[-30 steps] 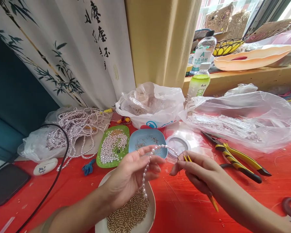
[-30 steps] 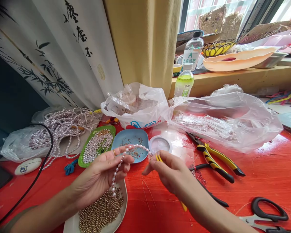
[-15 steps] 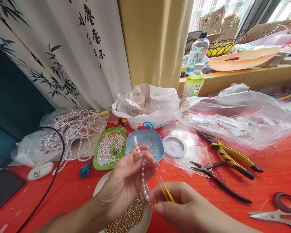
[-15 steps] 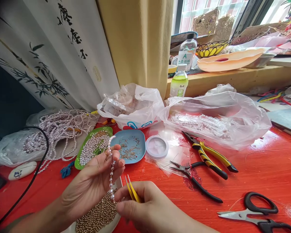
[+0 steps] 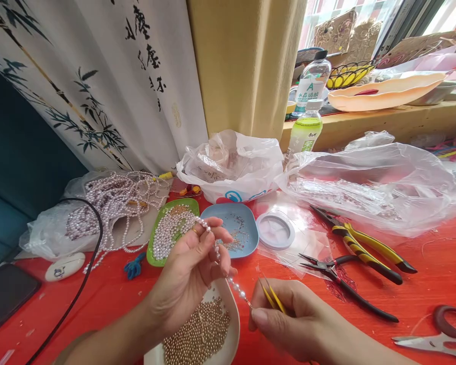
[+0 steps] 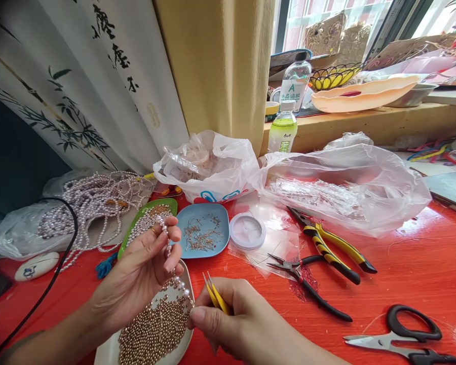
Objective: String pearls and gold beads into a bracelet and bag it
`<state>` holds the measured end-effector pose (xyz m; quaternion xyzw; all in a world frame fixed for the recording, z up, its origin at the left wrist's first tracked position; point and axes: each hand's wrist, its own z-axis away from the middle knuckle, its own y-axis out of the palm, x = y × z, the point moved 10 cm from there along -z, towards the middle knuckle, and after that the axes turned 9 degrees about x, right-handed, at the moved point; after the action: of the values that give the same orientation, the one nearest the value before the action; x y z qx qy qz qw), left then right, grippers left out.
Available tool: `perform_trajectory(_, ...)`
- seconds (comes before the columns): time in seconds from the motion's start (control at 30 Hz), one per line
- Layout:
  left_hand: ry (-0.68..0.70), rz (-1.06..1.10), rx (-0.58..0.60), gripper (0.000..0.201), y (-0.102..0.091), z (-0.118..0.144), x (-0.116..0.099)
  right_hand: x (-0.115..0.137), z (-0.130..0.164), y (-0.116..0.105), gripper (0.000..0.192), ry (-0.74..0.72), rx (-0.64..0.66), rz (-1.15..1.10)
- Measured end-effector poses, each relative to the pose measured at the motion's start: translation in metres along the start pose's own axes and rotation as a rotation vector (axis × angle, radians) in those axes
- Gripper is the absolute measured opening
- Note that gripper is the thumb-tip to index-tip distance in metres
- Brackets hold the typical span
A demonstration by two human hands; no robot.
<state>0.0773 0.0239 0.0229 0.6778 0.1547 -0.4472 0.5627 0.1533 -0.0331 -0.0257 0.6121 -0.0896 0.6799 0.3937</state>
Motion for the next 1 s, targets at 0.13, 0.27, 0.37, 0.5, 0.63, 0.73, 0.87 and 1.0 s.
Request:
perform_trajectory(0.13,-0.102,-0.264,0.107,0.021,0.005,-0.001,0.006,0.008,0.001,-0.005,0.039,-0.011,-0.031,-0.014)
perform_trajectory(0.27,-0.211,-0.617,0.204,0.02,0.012,0.002,0.02,0.014,0.002,-0.012,0.039,-0.013,-0.097,0.037)
perform_trajectory(0.37,-0.184,-0.787,0.205,0.011,0.017,0.004,0.017,0.019,0.004,-0.015,0.038,-0.034,-0.14,0.095)
perform_trajectory(0.5,-0.096,-0.934,0.202,0.007,0.023,0.006,0.005,0.027,0.009,-0.019,0.036,-0.032,-0.208,0.199)
perform_trajectory(0.63,-0.137,-0.973,0.175,0.009,0.018,0.006,0.005,0.039,0.013,-0.021,0.035,-0.034,-0.252,0.304)
perform_trajectory(0.73,-0.207,-0.975,0.145,0.01,0.011,0.005,0.009,0.046,0.016,-0.027,0.033,-0.064,-0.296,0.42)
perform_trajectory(0.87,-0.266,-0.907,0.151,0.009,0.007,0.007,0.013,0.063,0.021,-0.029,0.027,-0.224,-0.342,0.6)
perform_trajectory(1.0,-0.278,-0.751,0.173,0.009,0.008,0.005,0.014,0.047,0.013,-0.027,0.026,-0.102,-0.208,0.478)
